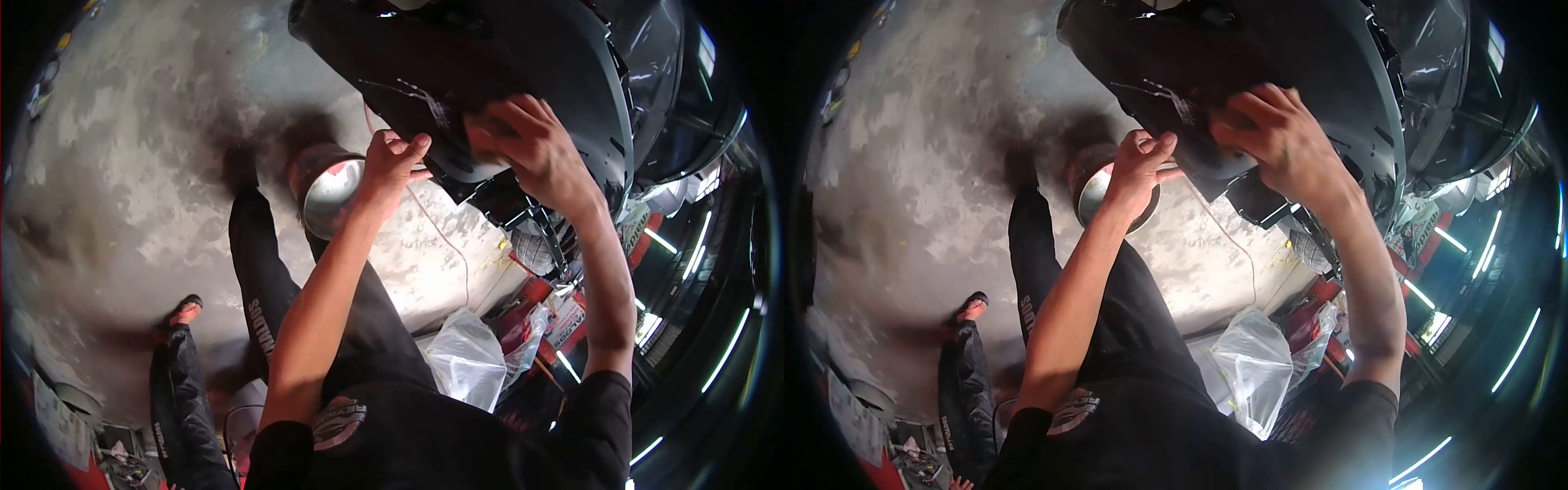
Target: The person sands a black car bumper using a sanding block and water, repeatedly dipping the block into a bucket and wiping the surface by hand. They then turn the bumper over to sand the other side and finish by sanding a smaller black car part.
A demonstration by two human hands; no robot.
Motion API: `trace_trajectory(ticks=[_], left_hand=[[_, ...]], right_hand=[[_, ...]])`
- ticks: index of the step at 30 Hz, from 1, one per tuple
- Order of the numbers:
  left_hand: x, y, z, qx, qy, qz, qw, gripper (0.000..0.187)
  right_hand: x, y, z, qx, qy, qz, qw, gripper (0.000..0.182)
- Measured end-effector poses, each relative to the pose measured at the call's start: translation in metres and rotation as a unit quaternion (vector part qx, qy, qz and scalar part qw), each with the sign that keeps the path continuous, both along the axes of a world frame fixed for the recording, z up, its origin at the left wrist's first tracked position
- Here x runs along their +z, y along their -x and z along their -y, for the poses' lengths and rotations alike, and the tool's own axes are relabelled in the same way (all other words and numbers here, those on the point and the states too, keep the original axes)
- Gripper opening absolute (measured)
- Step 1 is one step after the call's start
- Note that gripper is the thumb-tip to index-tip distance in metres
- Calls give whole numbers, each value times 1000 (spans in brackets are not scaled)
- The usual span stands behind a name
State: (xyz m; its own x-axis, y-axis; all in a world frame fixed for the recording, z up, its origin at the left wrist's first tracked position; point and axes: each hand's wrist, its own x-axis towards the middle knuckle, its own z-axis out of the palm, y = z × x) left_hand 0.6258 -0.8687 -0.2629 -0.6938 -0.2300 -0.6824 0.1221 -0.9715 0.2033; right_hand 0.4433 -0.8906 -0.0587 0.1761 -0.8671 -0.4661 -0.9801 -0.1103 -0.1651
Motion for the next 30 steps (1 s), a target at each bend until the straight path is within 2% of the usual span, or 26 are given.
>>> trace_trajectory(ticks=[2, 4, 6, 8, 10, 11, 15, 18, 23, 26, 27, 30], left_hand=[[1, 1, -4, 13, 6, 5, 1000, 60], [0, 2, -4, 12, 7, -5, 1000, 61], [0, 0, -1, 5, 9, -14, 1000, 62], [-2, -1, 3, -15, -6, -25, 1000, 62], [-3, 1, -2, -9, -2, -9, 1000, 61], [-4, 1, -4, -2, 2, 5, 1000, 59], [0, 4, -7, 8, -8, 6, 1000, 62], [-4, 1, -3, -16, -2, -2, 1000, 62], [-2, 2, -10, 16, -3, 5, 1000, 63], [-3, 3, -13, 14, 7, -5, 1000, 67], [-2, 4, -9, 14, 10, -5, 1000, 69], [4, -2, -4, -1, 28, -4, 1000, 72]], right_hand=[[4, 4, -10, -2, 3, -8, 1000, 47], [-15, -6, 11, 0, 0, -34, 999, 51], [-40, -8, 24, 10, 40, 17, 999, 54], [-25, -6, 19, 10, 38, 12, 999, 53], [2, 2, 1, -6, -17, 8, 1000, 46], [6, 5, -10, -19, 10, 7, 1000, 40], [-26, -4, 15, -23, 25, 20, 999, 32], [-21, -4, 16, -27, 4, 26, 999, 30], [3, -2, -3, -17, -5, -27, 999, 39], [-28, -8, 20, -15, 28, -24, 999, 36], [-22, -7, 18, -19, 34, -27, 999, 36], [7, -19, 1, -115, 97, 11, 989, 46]])
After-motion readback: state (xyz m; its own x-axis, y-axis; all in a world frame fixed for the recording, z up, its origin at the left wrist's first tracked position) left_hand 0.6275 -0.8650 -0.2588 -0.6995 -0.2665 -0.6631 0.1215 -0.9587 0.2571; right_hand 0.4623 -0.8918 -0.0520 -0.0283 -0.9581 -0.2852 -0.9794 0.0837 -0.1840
